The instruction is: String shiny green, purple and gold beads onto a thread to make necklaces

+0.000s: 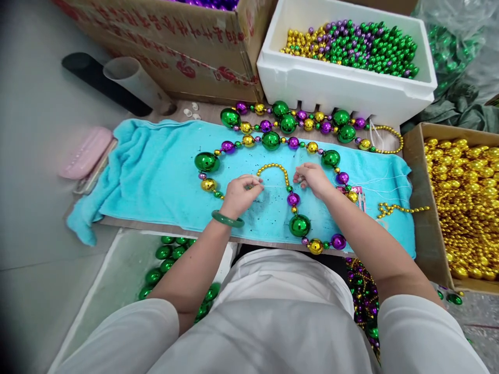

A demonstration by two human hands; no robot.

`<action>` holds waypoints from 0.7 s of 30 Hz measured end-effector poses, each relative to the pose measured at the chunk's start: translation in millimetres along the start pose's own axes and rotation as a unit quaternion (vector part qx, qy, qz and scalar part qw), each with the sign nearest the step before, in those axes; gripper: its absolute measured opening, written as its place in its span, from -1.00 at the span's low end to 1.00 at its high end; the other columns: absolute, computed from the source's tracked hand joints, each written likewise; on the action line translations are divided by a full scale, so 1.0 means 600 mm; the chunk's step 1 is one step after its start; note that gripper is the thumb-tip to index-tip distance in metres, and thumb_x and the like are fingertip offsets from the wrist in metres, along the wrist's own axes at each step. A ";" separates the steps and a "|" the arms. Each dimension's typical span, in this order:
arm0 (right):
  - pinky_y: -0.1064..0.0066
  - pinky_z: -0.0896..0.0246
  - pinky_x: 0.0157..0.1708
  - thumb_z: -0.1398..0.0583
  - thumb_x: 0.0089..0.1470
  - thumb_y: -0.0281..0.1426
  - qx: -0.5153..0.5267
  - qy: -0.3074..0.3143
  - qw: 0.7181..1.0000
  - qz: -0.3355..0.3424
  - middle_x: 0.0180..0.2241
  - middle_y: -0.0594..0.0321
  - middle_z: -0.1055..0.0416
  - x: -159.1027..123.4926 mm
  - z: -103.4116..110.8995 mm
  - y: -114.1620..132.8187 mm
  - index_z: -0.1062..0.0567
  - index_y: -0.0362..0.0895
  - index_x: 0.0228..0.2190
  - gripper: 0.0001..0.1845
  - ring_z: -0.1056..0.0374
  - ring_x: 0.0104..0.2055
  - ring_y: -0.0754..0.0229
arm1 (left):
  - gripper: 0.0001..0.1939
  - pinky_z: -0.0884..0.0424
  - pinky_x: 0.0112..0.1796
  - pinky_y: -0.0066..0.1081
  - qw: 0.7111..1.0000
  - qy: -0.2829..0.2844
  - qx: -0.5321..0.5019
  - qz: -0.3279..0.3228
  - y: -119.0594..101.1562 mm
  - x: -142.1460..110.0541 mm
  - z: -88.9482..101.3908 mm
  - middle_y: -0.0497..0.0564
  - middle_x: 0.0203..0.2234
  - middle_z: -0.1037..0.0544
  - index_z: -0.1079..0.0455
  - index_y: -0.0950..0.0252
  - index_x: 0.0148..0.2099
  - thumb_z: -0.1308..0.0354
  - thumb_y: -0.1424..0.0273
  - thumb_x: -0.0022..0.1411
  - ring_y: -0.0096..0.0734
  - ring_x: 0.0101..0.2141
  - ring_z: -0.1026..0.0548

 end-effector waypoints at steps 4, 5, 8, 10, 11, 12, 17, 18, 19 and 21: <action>0.41 -0.24 -0.44 -0.21 -0.10 -0.36 -0.189 -0.034 0.973 0.126 -0.34 0.16 -0.44 -0.014 0.004 0.026 -0.36 -0.15 -0.61 -0.84 -0.33 -0.31 0.20 | -0.84 -0.38 -0.46 -0.48 0.967 0.015 -0.231 0.105 0.000 0.000 -0.033 0.07 -0.27 -0.52 -0.28 0.32 -0.58 -0.12 0.34 -0.10 -0.34 -0.28 -0.49; 0.34 -0.28 -0.32 -0.20 -0.10 -0.38 -0.242 -0.043 0.953 0.174 -0.30 0.16 -0.44 -0.020 0.005 0.036 -0.36 -0.15 -0.62 -0.84 -0.33 -0.25 0.16 | -0.84 -0.38 -0.48 -0.50 0.950 0.018 -0.287 0.122 -0.003 0.001 -0.044 0.07 -0.26 -0.52 -0.27 0.33 -0.57 -0.13 0.35 -0.12 -0.34 -0.27 -0.50; 0.16 -0.21 -0.06 -0.18 -0.06 -0.42 -0.361 -0.058 0.882 0.297 -0.25 0.12 -0.42 -0.040 0.004 0.064 -0.37 -0.14 -0.60 -0.86 -0.33 -0.11 0.07 | -0.86 -0.39 -0.45 -0.52 0.893 0.037 -0.420 0.154 -0.012 0.006 -0.075 0.07 -0.31 -0.53 -0.29 0.34 -0.52 -0.16 0.37 -0.13 -0.36 -0.26 -0.52; 0.12 -0.20 -0.03 -0.18 -0.03 -0.43 -0.410 -0.050 0.846 0.338 -0.24 0.09 -0.41 -0.052 0.002 0.077 -0.39 -0.15 -0.57 -0.87 -0.33 -0.09 0.04 | -0.83 -0.39 -0.44 -0.51 0.866 0.050 -0.469 0.165 -0.016 0.012 -0.090 0.05 -0.37 -0.53 -0.35 0.36 -0.47 -0.21 0.36 -0.11 -0.42 -0.31 -0.52; 0.12 -0.20 -0.04 -0.18 -0.01 -0.43 -0.430 -0.041 0.831 0.351 -0.24 0.08 -0.40 -0.056 0.000 0.082 -0.40 -0.15 -0.55 -0.88 -0.33 -0.09 0.03 | -0.80 -0.39 -0.43 -0.51 0.859 0.055 -0.482 0.167 -0.016 0.015 -0.096 0.03 -0.41 -0.53 -0.37 0.37 -0.44 -0.24 0.34 -0.11 -0.45 -0.35 -0.52; 0.11 -0.21 -0.05 -0.17 0.00 -0.43 -0.447 -0.029 0.818 0.361 -0.23 0.07 -0.40 -0.059 -0.003 0.087 -0.42 -0.16 -0.54 -0.88 -0.33 -0.09 0.03 | -0.78 -0.39 -0.42 -0.51 0.855 0.061 -0.487 0.167 -0.017 0.018 -0.100 0.02 -0.43 -0.52 -0.40 0.38 -0.42 -0.28 0.33 -0.11 -0.49 -0.39 -0.51; 0.11 -0.21 -0.04 -0.16 0.04 -0.46 -0.502 0.036 0.776 0.380 -0.19 0.04 -0.40 -0.059 -0.021 0.108 -0.46 -0.18 -0.49 -0.88 -0.32 -0.08 0.03 | -0.72 -0.42 -0.37 -0.47 0.879 0.088 -0.445 0.143 -0.020 0.026 -0.107 -0.02 -0.48 -0.53 -0.47 0.38 -0.35 -0.37 0.37 -0.16 -0.55 -0.47 -0.47; 0.12 -0.21 -0.04 -0.17 0.04 -0.46 -0.511 0.046 0.770 0.379 -0.19 0.04 -0.41 -0.057 -0.025 0.111 -0.47 -0.19 -0.50 -0.88 -0.31 -0.07 0.03 | -0.73 -0.41 -0.38 -0.47 0.889 0.088 -0.428 0.137 -0.020 0.028 -0.105 -0.03 -0.50 -0.52 -0.47 0.38 -0.34 -0.36 0.39 -0.16 -0.54 -0.48 -0.47; 0.12 -0.21 -0.03 -0.17 0.04 -0.47 -0.520 0.056 0.765 0.376 -0.19 0.03 -0.41 -0.055 -0.028 0.114 -0.47 -0.19 -0.50 -0.88 -0.31 -0.07 0.02 | -0.74 -0.41 -0.39 -0.47 0.898 0.087 -0.411 0.130 -0.022 0.029 -0.103 -0.04 -0.51 -0.52 -0.48 0.38 -0.32 -0.34 0.41 -0.14 -0.53 -0.49 -0.47; 0.13 -0.20 -0.03 -0.17 0.04 -0.48 -0.538 0.070 0.757 0.365 -0.18 0.03 -0.41 -0.050 -0.035 0.118 -0.49 -0.20 -0.49 -0.89 -0.30 -0.06 0.02 | -0.72 -0.40 -0.43 -0.48 0.915 0.088 -0.378 0.114 -0.025 0.032 -0.100 -0.06 -0.55 -0.51 -0.48 0.38 -0.26 -0.31 0.45 -0.11 -0.53 -0.50 -0.47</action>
Point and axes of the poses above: each hand's wrist, its own x-axis towards the middle knuckle, its own z-axis out of the back of the hand, y = z × x, the point moved 5 cm from there along x, towards the middle knuckle
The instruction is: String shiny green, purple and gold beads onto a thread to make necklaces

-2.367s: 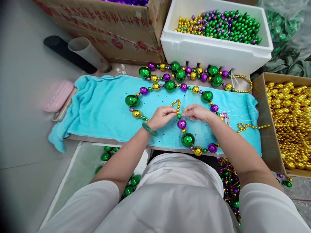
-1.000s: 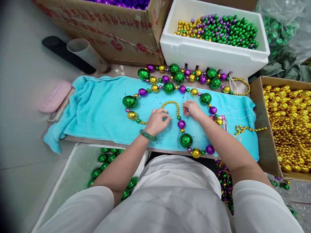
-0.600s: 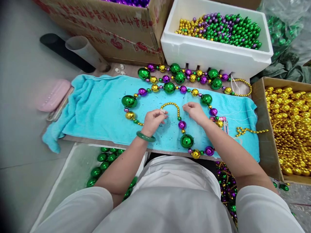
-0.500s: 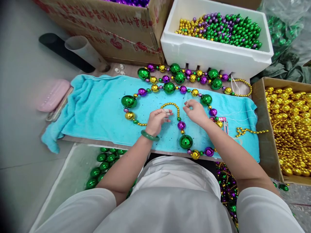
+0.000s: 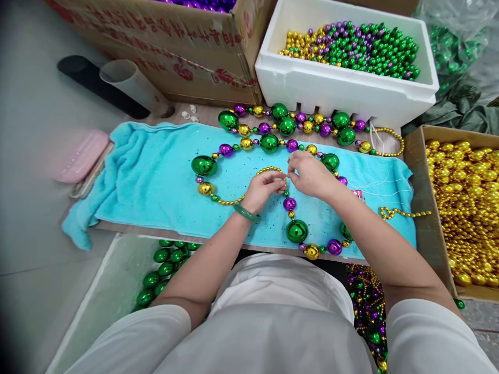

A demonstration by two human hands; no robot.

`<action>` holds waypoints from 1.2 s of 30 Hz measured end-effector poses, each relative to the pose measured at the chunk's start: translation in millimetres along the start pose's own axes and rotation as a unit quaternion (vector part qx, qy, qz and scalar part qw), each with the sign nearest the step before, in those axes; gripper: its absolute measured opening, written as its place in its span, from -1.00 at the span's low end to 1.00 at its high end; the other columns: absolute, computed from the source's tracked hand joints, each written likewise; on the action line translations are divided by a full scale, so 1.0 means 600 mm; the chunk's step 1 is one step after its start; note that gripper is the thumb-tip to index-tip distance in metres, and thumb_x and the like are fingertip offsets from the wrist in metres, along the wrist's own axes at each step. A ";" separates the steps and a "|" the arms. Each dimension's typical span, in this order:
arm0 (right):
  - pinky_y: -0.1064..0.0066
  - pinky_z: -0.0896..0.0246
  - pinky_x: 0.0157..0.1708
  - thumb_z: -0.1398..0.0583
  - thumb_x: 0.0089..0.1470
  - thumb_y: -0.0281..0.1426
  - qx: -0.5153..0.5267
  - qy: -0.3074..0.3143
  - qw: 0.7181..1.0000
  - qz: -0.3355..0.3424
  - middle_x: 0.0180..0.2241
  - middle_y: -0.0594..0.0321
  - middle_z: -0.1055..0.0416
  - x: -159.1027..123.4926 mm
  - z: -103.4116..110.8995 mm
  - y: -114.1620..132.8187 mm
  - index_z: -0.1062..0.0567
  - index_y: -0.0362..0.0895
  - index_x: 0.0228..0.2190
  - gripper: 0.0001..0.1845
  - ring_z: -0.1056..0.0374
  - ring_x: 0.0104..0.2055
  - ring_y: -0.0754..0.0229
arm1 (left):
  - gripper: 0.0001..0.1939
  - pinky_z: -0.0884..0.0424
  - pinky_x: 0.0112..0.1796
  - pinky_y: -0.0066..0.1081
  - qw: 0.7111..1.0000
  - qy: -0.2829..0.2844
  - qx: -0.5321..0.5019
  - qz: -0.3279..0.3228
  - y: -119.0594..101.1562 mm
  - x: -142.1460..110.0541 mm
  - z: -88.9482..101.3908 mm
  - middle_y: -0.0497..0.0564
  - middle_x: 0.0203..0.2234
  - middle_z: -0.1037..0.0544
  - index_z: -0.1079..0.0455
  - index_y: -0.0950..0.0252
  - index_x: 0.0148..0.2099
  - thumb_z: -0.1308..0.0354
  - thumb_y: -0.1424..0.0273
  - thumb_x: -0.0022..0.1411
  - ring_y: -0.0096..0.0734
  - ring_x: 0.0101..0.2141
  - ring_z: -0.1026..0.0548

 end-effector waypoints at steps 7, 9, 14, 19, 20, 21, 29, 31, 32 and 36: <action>0.21 -0.20 -0.06 -0.14 0.04 -0.55 -0.040 0.033 0.999 -0.017 -0.15 0.02 -0.40 0.019 -0.001 0.008 -0.51 -0.21 -0.46 -0.85 -0.29 -0.05 0.03 | -0.77 -0.41 -0.46 -0.47 0.996 0.004 0.089 -0.008 -0.005 0.006 -0.003 -0.06 -0.60 -0.49 -0.52 0.40 -0.27 -0.26 0.46 -0.07 -0.50 -0.54 -0.45; 0.24 -0.20 -0.07 -0.13 0.03 -0.56 -0.046 0.046 0.998 -0.024 -0.14 0.02 -0.40 0.024 -0.004 0.011 -0.52 -0.22 -0.45 -0.85 -0.30 -0.05 0.04 | -0.83 -0.41 -0.46 -0.47 0.995 0.009 0.096 -0.014 -0.005 0.006 -0.005 -0.06 -0.60 -0.49 -0.51 0.39 -0.34 -0.26 0.45 -0.07 -0.51 -0.55 -0.45; 0.33 -0.19 -0.15 -0.13 0.05 -0.53 -0.030 0.065 0.996 -0.055 -0.17 0.07 -0.42 0.029 -0.009 0.009 -0.53 -0.22 -0.41 -0.85 -0.32 -0.11 0.10 | -0.89 -0.37 -0.52 -0.51 0.994 0.010 0.107 -0.021 -0.007 0.007 -0.006 -0.08 -0.65 -0.45 -0.46 0.37 -0.44 -0.23 0.41 -0.03 -0.55 -0.59 -0.40; 0.38 -0.14 -0.29 -0.22 0.02 -0.40 0.011 0.092 0.984 -0.155 -0.32 0.16 -0.49 0.013 -0.020 -0.026 -0.55 -0.18 -0.41 -0.89 -0.34 -0.31 0.19 | -0.88 -0.36 -0.54 -0.53 0.997 0.004 0.082 -0.006 -0.004 0.008 -0.002 -0.07 -0.61 -0.47 -0.44 0.37 -0.41 -0.23 0.41 -0.03 -0.54 -0.57 -0.42; 0.39 -0.13 -0.29 -0.22 0.01 -0.41 0.017 0.101 0.981 -0.164 -0.36 0.17 -0.49 0.008 -0.025 -0.031 -0.54 -0.18 -0.43 -0.90 -0.34 -0.32 0.19 | -0.88 -0.35 -0.55 -0.53 0.997 0.004 0.077 0.000 -0.002 0.008 -0.001 -0.06 -0.59 -0.48 -0.44 0.37 -0.40 -0.23 0.41 -0.03 -0.54 -0.57 -0.43; 0.40 -0.12 -0.30 -0.20 0.02 -0.43 0.020 0.104 0.980 -0.166 -0.37 0.17 -0.50 0.004 -0.029 -0.032 -0.54 -0.18 -0.43 -0.90 -0.34 -0.32 0.20 | -0.88 -0.34 -0.55 -0.54 0.997 0.004 0.073 0.006 -0.001 0.008 0.000 -0.05 -0.57 -0.49 -0.44 0.37 -0.39 -0.23 0.41 -0.03 -0.54 -0.56 -0.43; 0.39 -0.04 -0.38 -0.02 0.16 -0.40 -0.119 0.054 0.987 -0.098 -0.28 0.09 -0.44 -0.038 -0.049 0.023 -0.53 -0.18 -0.26 -0.71 -0.34 -0.23 0.12 | -0.82 -0.27 -0.60 -0.57 0.997 0.007 -0.011 0.074 0.004 0.009 0.007 -0.03 -0.55 -0.50 -0.43 0.37 -0.39 -0.30 0.42 -0.10 -0.55 -0.55 -0.44; 0.38 -0.04 -0.39 0.01 0.19 -0.39 -0.142 0.066 0.984 -0.081 -0.26 0.05 -0.44 -0.047 -0.058 0.035 -0.53 -0.20 -0.21 -0.66 -0.34 -0.20 0.10 | -0.84 -0.24 -0.61 -0.57 0.997 0.013 -0.010 0.080 0.003 0.010 0.006 -0.05 -0.58 -0.47 -0.44 0.38 -0.39 -0.29 0.45 -0.11 -0.55 -0.56 -0.43; 0.38 -0.04 -0.39 0.02 0.20 -0.39 -0.142 0.074 0.984 -0.076 -0.25 0.04 -0.44 -0.050 -0.062 0.037 -0.53 -0.20 -0.20 -0.65 -0.34 -0.19 0.09 | -0.85 -0.23 -0.61 -0.58 0.997 0.014 0.000 0.075 0.002 0.010 0.006 -0.06 -0.60 -0.46 -0.44 0.38 -0.40 -0.27 0.47 -0.11 -0.56 -0.57 -0.42; 0.38 -0.09 -0.35 -0.04 0.17 -0.39 -0.063 0.067 0.991 -0.100 -0.21 0.10 -0.47 -0.045 -0.064 0.015 -0.55 -0.15 -0.22 -0.71 -0.35 -0.20 0.12 | -0.89 -0.21 -0.60 -0.56 0.996 0.006 0.089 0.011 -0.002 0.013 0.011 -0.07 -0.60 -0.46 -0.46 0.36 -0.40 -0.24 0.48 -0.08 -0.56 -0.56 -0.39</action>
Point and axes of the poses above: each hand's wrist, its own x-axis towards the middle knuckle, its own z-axis out of the back of the hand, y = z × x, the point moved 5 cm from there along x, towards the middle knuckle
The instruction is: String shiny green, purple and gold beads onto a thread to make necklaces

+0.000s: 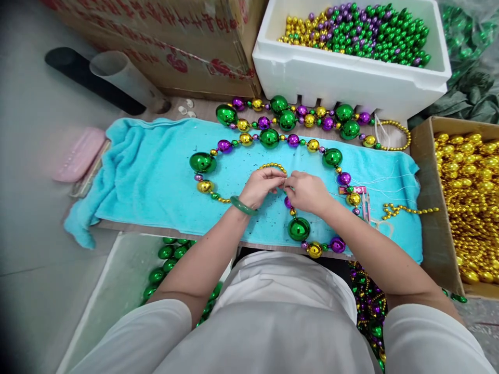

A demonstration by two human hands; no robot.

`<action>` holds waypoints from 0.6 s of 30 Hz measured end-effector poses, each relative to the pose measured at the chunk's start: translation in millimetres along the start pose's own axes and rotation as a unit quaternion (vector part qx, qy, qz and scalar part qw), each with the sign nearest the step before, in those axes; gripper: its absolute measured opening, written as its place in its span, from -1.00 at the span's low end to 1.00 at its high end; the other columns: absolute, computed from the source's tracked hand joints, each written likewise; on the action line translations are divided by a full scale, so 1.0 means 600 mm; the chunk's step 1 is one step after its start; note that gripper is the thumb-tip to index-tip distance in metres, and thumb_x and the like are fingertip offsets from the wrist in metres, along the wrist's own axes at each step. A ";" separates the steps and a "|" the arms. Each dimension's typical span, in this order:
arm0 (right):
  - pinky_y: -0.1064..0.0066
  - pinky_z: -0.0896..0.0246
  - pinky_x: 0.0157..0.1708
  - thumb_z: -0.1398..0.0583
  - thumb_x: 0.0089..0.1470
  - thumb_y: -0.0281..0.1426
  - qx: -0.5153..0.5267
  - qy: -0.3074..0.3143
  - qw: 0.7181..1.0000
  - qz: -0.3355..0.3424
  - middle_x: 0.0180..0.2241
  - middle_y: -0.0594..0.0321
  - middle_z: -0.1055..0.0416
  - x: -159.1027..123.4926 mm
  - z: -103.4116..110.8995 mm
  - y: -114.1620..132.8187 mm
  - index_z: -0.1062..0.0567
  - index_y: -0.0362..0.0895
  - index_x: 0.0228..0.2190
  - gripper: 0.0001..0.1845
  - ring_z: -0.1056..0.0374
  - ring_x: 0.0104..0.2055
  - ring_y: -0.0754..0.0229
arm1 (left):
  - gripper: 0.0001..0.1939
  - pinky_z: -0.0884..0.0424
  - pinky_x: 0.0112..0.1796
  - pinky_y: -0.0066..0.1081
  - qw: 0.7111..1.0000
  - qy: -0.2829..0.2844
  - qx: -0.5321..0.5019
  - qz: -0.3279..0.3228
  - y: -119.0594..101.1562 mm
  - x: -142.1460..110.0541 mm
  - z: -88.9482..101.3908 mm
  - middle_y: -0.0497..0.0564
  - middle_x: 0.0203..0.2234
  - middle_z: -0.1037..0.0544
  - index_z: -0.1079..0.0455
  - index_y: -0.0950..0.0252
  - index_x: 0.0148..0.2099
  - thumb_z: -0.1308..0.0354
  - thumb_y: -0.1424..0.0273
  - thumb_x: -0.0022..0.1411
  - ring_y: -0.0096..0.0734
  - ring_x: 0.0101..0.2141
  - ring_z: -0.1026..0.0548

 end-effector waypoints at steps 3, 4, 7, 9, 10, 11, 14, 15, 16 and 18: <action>0.40 -0.12 -0.34 -0.13 0.08 -0.45 0.141 -0.036 0.984 -0.104 -0.34 0.15 -0.48 0.026 0.004 -0.043 -0.56 -0.19 -0.35 -0.81 -0.33 -0.31 0.20 | -0.89 -0.24 -0.56 -0.54 0.993 0.001 0.080 -0.085 0.000 0.005 0.004 -0.07 -0.59 -0.48 -0.48 0.34 -0.38 -0.24 0.43 -0.04 -0.55 -0.56 -0.37; 0.42 -0.12 -0.39 -0.15 0.05 -0.47 0.205 -0.034 0.967 -0.147 -0.43 0.19 -0.45 0.034 0.001 -0.057 -0.56 -0.21 -0.37 -0.83 -0.30 -0.39 0.24 | -0.89 -0.25 -0.54 -0.52 0.988 0.000 0.104 -0.118 0.000 0.006 0.005 -0.07 -0.58 -0.49 -0.49 0.33 -0.37 -0.23 0.42 -0.02 -0.55 -0.56 -0.37; 0.49 -0.01 -0.57 -0.20 -0.04 -0.51 0.396 0.035 0.891 -0.219 -0.63 0.33 -0.29 0.056 -0.025 -0.080 -0.55 -0.22 -0.36 -0.85 -0.14 -0.58 0.35 | -0.90 -0.31 -0.45 -0.48 0.963 -0.013 0.170 -0.209 -0.002 0.006 0.007 -0.04 -0.52 -0.54 -0.51 0.31 -0.36 -0.19 0.42 0.05 -0.51 -0.50 -0.41; 0.51 0.08 -0.64 -0.23 -0.09 -0.51 0.468 0.077 0.852 -0.220 -0.67 0.37 -0.25 0.065 -0.039 -0.080 -0.54 -0.22 -0.39 -0.86 -0.07 -0.63 0.39 | -0.89 -0.34 -0.39 -0.45 0.944 -0.025 0.207 -0.254 -0.004 0.002 0.007 -0.01 -0.45 -0.58 -0.52 0.29 -0.35 -0.16 0.43 0.09 -0.47 -0.44 -0.46; 0.52 0.11 -0.66 -0.24 -0.12 -0.52 0.484 0.089 0.843 -0.217 -0.68 0.37 -0.24 0.067 -0.043 -0.080 -0.54 -0.23 -0.41 -0.87 -0.05 -0.64 0.40 | -0.88 -0.35 -0.37 -0.44 0.937 -0.028 0.222 -0.269 -0.006 0.000 0.006 0.00 -0.42 -0.59 -0.52 0.29 -0.34 -0.15 0.44 0.10 -0.45 -0.41 -0.48; 0.52 0.14 -0.67 -0.26 -0.15 -0.52 0.490 0.096 0.839 -0.214 -0.68 0.38 -0.25 0.068 -0.046 -0.080 -0.54 -0.23 -0.43 -0.88 -0.04 -0.64 0.41 | -0.88 -0.36 -0.36 -0.44 0.931 -0.031 0.231 -0.282 -0.008 -0.002 0.005 0.01 -0.40 -0.60 -0.53 0.28 -0.34 -0.15 0.44 0.11 -0.44 -0.39 -0.49; 0.52 0.21 -0.68 -0.28 -0.21 -0.51 0.487 0.117 0.842 -0.200 -0.69 0.39 -0.26 0.070 -0.050 -0.079 -0.56 -0.22 -0.43 -0.84 -0.02 -0.66 0.42 | -0.86 -0.38 -0.32 -0.43 0.922 -0.035 0.238 -0.304 -0.014 -0.006 0.003 0.02 -0.36 -0.62 -0.53 0.27 -0.33 -0.13 0.47 0.12 -0.41 -0.34 -0.52; 0.52 0.23 -0.68 -0.29 -0.23 -0.51 0.484 0.126 0.845 -0.192 -0.70 0.40 -0.25 0.071 -0.050 -0.078 -0.56 -0.22 -0.43 -0.82 -0.02 -0.66 0.42 | -0.85 -0.39 -0.30 -0.42 0.921 -0.037 0.239 -0.306 -0.016 -0.006 0.003 0.02 -0.36 -0.62 -0.53 0.26 -0.33 -0.13 0.47 0.12 -0.40 -0.32 -0.53; 0.51 0.24 -0.68 -0.29 -0.24 -0.50 0.481 0.132 0.847 -0.185 -0.71 0.41 -0.24 0.071 -0.050 -0.077 -0.57 -0.22 -0.43 -0.81 0.00 -0.66 0.42 | -0.85 -0.39 -0.28 -0.41 0.921 -0.039 0.241 -0.304 -0.017 -0.006 0.002 0.02 -0.35 -0.62 -0.54 0.26 -0.33 -0.12 0.48 0.13 -0.39 -0.31 -0.53; 0.51 0.26 -0.68 -0.28 -0.26 -0.48 0.476 0.136 0.851 -0.176 -0.73 0.42 -0.21 0.072 -0.049 -0.075 -0.56 -0.22 -0.46 -0.82 0.02 -0.67 0.42 | -0.85 -0.40 -0.23 -0.38 0.922 -0.043 0.252 -0.291 -0.018 -0.006 0.001 0.02 -0.34 -0.62 -0.54 0.24 -0.33 -0.12 0.47 0.13 -0.37 -0.28 -0.53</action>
Point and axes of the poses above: each hand's wrist, its own x-axis towards the middle knuckle, its own z-axis out of the back of the hand, y = z × x, the point moved 5 cm from there along x, towards the middle knuckle
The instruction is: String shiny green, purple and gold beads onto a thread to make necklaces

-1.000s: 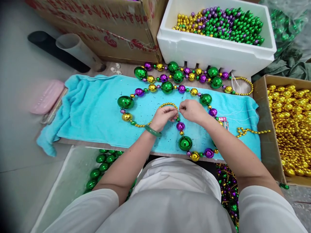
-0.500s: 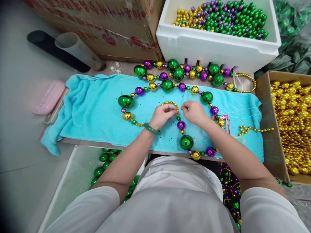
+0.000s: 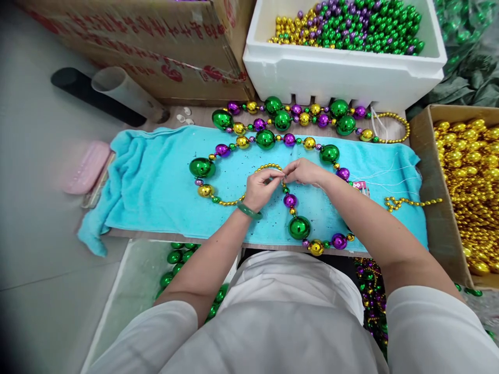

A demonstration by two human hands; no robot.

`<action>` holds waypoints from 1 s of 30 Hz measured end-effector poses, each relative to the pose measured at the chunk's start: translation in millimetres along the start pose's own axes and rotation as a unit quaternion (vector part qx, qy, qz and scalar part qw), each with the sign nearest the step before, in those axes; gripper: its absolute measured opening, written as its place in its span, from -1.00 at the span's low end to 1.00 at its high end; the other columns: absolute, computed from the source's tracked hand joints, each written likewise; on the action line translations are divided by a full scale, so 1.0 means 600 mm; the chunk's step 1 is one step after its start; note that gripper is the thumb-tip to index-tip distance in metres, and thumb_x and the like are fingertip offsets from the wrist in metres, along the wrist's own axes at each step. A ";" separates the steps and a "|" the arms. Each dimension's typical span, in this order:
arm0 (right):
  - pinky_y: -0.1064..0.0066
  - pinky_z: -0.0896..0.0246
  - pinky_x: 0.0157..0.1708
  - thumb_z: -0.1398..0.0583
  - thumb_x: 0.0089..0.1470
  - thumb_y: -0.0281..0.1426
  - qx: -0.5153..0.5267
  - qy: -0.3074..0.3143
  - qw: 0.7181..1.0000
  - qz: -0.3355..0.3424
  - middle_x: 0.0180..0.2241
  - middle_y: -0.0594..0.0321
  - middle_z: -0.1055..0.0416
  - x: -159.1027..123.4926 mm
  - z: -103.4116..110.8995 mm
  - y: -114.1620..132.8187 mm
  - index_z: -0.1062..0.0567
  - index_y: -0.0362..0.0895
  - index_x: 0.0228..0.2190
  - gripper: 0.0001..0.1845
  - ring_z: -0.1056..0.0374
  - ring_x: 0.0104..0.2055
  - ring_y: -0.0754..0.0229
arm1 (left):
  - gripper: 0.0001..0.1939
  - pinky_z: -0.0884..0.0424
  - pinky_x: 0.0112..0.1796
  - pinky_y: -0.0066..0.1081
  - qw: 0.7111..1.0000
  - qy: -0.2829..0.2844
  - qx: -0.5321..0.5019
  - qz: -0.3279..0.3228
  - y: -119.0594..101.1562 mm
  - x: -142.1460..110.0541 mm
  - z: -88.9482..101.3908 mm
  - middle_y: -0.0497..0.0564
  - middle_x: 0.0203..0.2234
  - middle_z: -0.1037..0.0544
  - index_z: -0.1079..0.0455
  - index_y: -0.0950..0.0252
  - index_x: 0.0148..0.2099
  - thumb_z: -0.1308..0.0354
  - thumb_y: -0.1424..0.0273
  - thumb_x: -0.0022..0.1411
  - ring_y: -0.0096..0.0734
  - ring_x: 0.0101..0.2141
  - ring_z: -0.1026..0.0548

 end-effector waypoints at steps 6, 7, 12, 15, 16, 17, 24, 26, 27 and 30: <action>0.50 0.15 -0.63 -0.28 -0.27 -0.46 -0.036 -0.022 0.999 0.002 -0.68 0.39 -0.27 -0.009 0.006 0.006 -0.52 -0.22 -0.54 -0.89 -0.02 -0.63 0.43 | -0.83 -0.39 -0.17 -0.36 0.999 0.010 0.017 0.035 0.000 -0.003 0.003 0.02 -0.33 -0.61 -0.53 0.22 -0.31 -0.10 0.47 0.15 -0.35 -0.24 -0.52; 0.50 0.14 -0.62 -0.28 -0.27 -0.47 -0.042 -0.027 0.999 -0.001 -0.67 0.38 -0.27 -0.010 0.007 0.006 -0.51 -0.22 -0.54 -0.90 -0.04 -0.63 0.42 | -0.83 -0.39 -0.17 -0.36 0.999 0.010 0.017 0.039 0.001 -0.004 0.004 0.02 -0.32 -0.61 -0.53 0.23 -0.31 -0.10 0.47 0.15 -0.35 -0.24 -0.52; 0.50 0.09 -0.63 -0.24 -0.25 -0.52 -0.036 -0.046 0.998 -0.003 -0.69 0.38 -0.24 -0.012 0.007 0.008 -0.49 -0.21 -0.54 -0.92 -0.09 -0.63 0.39 | -0.84 -0.38 -0.16 -0.36 0.999 0.005 0.012 0.040 0.002 -0.005 0.006 0.01 -0.31 -0.61 -0.53 0.22 -0.30 -0.10 0.46 0.15 -0.36 -0.24 -0.52; 0.50 0.09 -0.62 -0.22 -0.26 -0.54 -0.019 -0.036 0.999 0.001 -0.69 0.41 -0.25 -0.010 0.001 0.012 -0.52 -0.22 -0.49 -0.85 -0.05 -0.65 0.41 | -0.83 -0.38 -0.15 -0.36 1.000 0.005 0.010 0.027 0.000 -0.003 0.003 0.02 -0.31 -0.61 -0.53 0.23 -0.31 -0.10 0.46 0.16 -0.36 -0.24 -0.53; 0.49 0.09 -0.61 -0.22 -0.27 -0.53 -0.018 -0.030 0.999 0.001 -0.69 0.41 -0.26 -0.010 -0.001 0.013 -0.54 -0.22 -0.47 -0.82 -0.04 -0.65 0.42 | -0.83 -0.38 -0.15 -0.35 1.000 0.004 0.009 0.021 0.000 -0.002 0.003 0.02 -0.32 -0.61 -0.53 0.23 -0.31 -0.10 0.47 0.16 -0.36 -0.24 -0.53; 0.49 0.09 -0.61 -0.23 -0.28 -0.52 -0.021 -0.023 1.000 0.000 -0.69 0.41 -0.27 -0.011 -0.002 0.015 -0.55 -0.23 -0.47 -0.81 -0.03 -0.65 0.42 | -0.84 -0.39 -0.15 -0.35 1.000 0.003 0.007 0.016 -0.001 -0.002 0.003 0.02 -0.32 -0.61 -0.53 0.23 -0.32 -0.10 0.47 0.15 -0.36 -0.24 -0.53; 0.49 0.07 -0.55 -0.26 -0.31 -0.48 -0.041 -0.003 0.999 0.003 -0.65 0.38 -0.31 -0.011 -0.004 0.019 -0.54 -0.24 -0.52 -0.84 -0.05 -0.58 0.41 | -0.85 -0.38 -0.14 -0.34 1.000 0.006 0.004 0.024 -0.002 -0.001 0.001 0.03 -0.32 -0.61 -0.53 0.22 -0.33 -0.11 0.46 0.14 -0.34 -0.24 -0.52; 0.49 0.07 -0.55 -0.25 -0.29 -0.46 -0.046 -0.009 0.999 0.006 -0.66 0.41 -0.28 -0.009 -0.004 0.018 -0.52 -0.23 -0.52 -0.86 -0.04 -0.59 0.41 | -0.84 -0.38 -0.13 -0.34 1.000 0.009 0.004 0.017 -0.004 0.000 0.002 0.03 -0.32 -0.61 -0.53 0.23 -0.32 -0.11 0.47 0.14 -0.34 -0.24 -0.52; 0.49 0.07 -0.54 -0.24 -0.28 -0.46 -0.052 -0.014 0.999 0.009 -0.66 0.41 -0.27 -0.008 -0.003 0.018 -0.51 -0.22 -0.52 -0.86 -0.04 -0.59 0.41 | -0.84 -0.37 -0.13 -0.34 1.000 0.013 0.007 0.015 -0.005 0.000 0.002 0.03 -0.32 -0.61 -0.52 0.23 -0.32 -0.10 0.47 0.14 -0.34 -0.23 -0.51; 0.47 0.02 -0.51 -0.24 -0.26 -0.47 -0.098 -0.039 0.994 0.018 -0.64 0.38 -0.28 -0.010 0.008 0.019 -0.48 -0.22 -0.53 -0.90 -0.09 -0.56 0.38 | -0.85 -0.35 -0.11 -0.34 0.999 0.035 0.025 0.019 -0.005 -0.003 0.006 0.02 -0.32 -0.59 -0.49 0.23 -0.32 -0.09 0.46 0.16 -0.33 -0.22 -0.50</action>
Point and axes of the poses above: each hand's wrist, its own x-axis towards the middle knuckle, its own z-axis out of the back of the hand, y = z × x, the point moved 5 cm from there along x, towards the middle knuckle
